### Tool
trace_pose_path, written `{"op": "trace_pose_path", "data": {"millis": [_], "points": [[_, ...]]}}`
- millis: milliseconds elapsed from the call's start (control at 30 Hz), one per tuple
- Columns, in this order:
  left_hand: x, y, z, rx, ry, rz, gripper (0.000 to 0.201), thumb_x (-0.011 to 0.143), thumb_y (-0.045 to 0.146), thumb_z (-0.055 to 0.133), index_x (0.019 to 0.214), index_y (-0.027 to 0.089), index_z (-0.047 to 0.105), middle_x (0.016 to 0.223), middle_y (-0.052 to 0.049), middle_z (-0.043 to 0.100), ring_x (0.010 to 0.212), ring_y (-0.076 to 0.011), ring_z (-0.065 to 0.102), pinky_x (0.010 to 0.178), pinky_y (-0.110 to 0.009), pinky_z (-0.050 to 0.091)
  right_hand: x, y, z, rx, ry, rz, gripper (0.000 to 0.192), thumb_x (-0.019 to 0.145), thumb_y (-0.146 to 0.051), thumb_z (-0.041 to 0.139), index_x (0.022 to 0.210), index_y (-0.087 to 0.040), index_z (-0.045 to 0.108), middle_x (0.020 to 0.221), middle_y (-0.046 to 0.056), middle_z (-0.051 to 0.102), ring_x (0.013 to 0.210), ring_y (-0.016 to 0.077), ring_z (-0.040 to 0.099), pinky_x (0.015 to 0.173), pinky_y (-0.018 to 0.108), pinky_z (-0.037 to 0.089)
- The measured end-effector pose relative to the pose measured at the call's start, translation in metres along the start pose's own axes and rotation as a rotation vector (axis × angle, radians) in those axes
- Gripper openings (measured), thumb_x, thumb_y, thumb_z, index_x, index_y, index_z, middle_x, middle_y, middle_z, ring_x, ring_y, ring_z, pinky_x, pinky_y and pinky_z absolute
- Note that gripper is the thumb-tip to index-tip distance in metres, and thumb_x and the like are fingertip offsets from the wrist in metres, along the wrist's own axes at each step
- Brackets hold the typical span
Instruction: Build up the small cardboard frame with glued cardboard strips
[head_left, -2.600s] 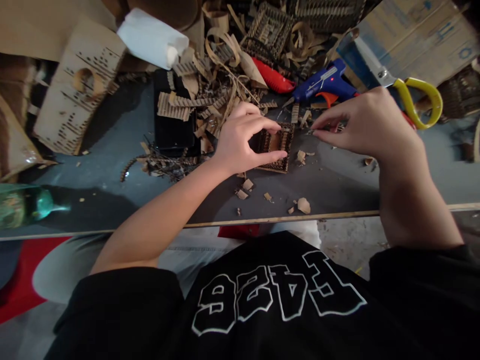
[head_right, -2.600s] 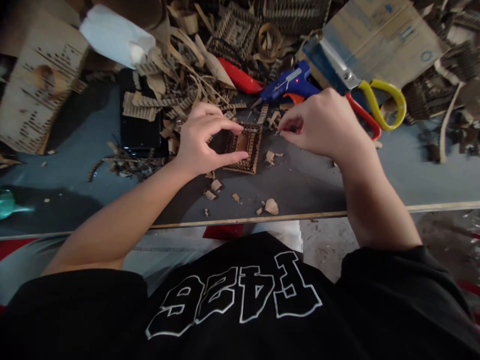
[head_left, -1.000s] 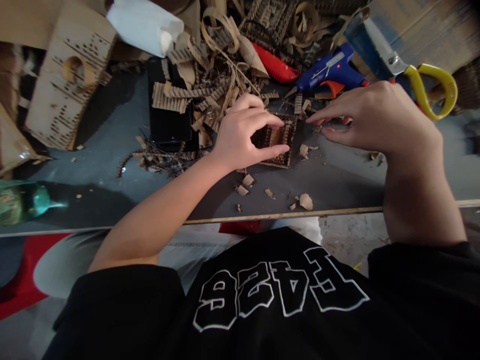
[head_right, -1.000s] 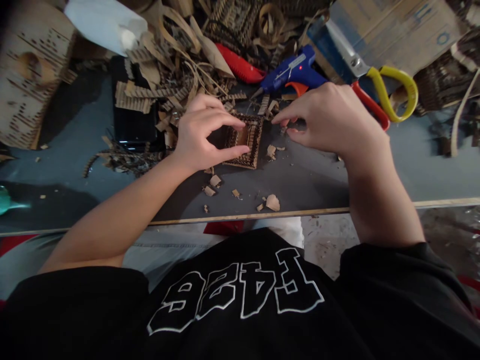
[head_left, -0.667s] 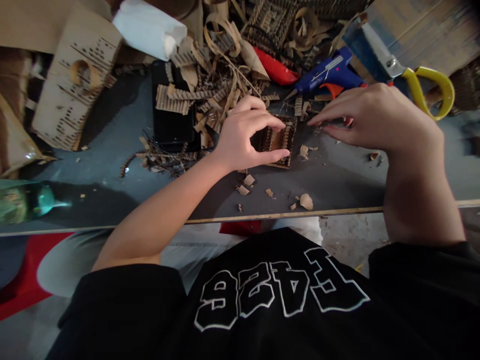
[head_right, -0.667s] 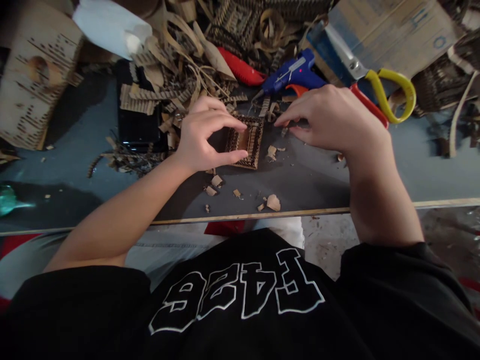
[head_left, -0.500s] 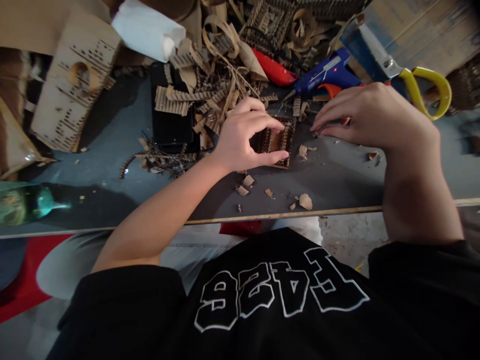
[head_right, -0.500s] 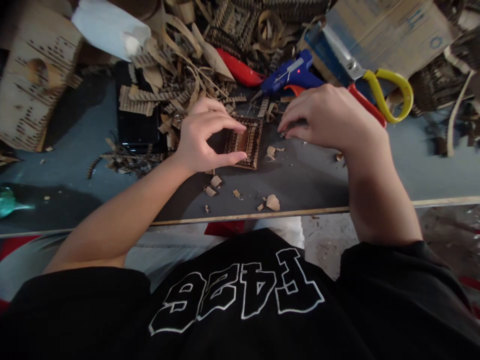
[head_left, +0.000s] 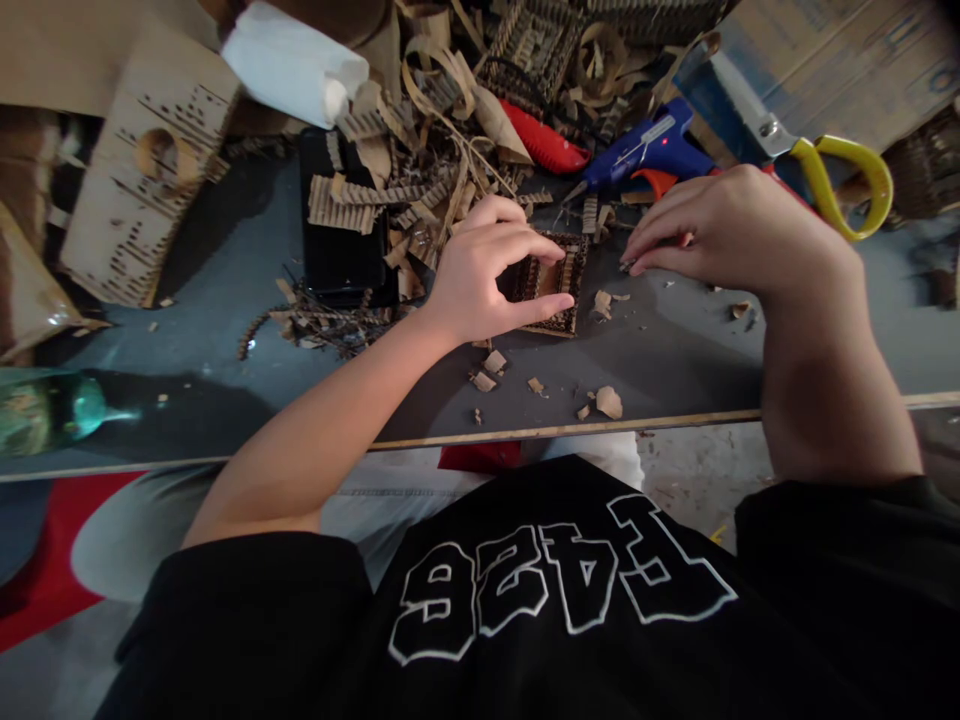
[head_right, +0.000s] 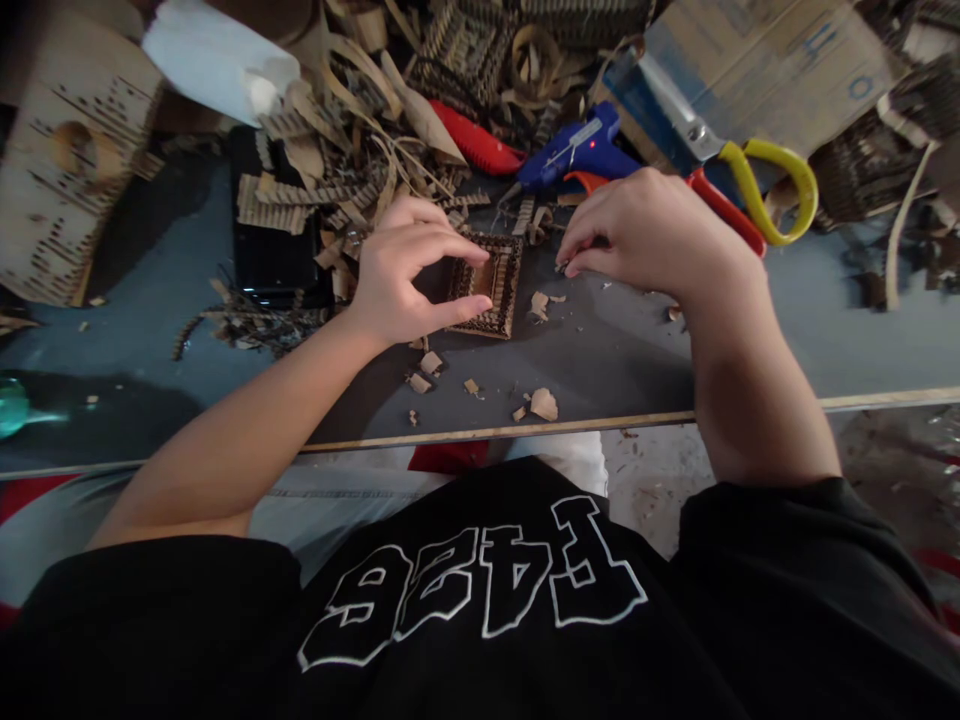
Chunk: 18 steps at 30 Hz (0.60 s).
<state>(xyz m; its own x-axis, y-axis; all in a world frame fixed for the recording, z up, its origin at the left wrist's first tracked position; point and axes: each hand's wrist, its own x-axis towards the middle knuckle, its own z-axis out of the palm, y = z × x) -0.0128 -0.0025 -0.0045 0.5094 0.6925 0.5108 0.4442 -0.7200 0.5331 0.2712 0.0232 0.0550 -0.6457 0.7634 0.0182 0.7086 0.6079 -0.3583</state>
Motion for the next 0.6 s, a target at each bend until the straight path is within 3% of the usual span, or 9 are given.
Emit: {"op": "trace_pose_path", "data": {"millis": [167, 333, 600], "points": [[0.0, -0.001, 0.001, -0.005, 0.009, 0.007, 0.049, 0.086, 0.071, 0.062, 0.103, 0.027, 0.073, 0.092, -0.005, 0.076, 0.104, -0.0282, 0.066, 0.095, -0.049, 0.055, -0.002, 0.006, -0.001, -0.099, -0.03, -0.053, 0.017, 0.082, -0.037, 0.076, 0.096, -0.029, 0.078, 0.109, -0.002, 0.076, 0.101, 0.0213, 0.07, 0.079, 0.033, 0.049], [-0.001, -0.002, 0.001, -0.006, 0.023, 0.023, 0.047, 0.085, 0.069, 0.063, 0.102, 0.026, 0.073, 0.091, -0.005, 0.076, 0.102, -0.0277, 0.066, 0.094, -0.049, 0.055, -0.002, 0.003, -0.004, -0.088, -0.056, -0.069, 0.011, 0.086, -0.037, 0.069, 0.091, -0.031, 0.077, 0.099, -0.004, 0.076, 0.093, 0.0188, 0.07, 0.082, 0.033, 0.05], [-0.001, -0.001, 0.001, -0.017, 0.019, 0.025, 0.047, 0.086, 0.07, 0.063, 0.103, 0.027, 0.073, 0.092, -0.005, 0.076, 0.102, -0.0276, 0.066, 0.094, -0.049, 0.054, -0.002, -0.005, -0.011, -0.059, -0.104, -0.035, 0.019, 0.089, -0.037, 0.061, 0.088, -0.028, 0.077, 0.099, -0.001, 0.077, 0.094, 0.0203, 0.07, 0.083, 0.035, 0.051]]}}
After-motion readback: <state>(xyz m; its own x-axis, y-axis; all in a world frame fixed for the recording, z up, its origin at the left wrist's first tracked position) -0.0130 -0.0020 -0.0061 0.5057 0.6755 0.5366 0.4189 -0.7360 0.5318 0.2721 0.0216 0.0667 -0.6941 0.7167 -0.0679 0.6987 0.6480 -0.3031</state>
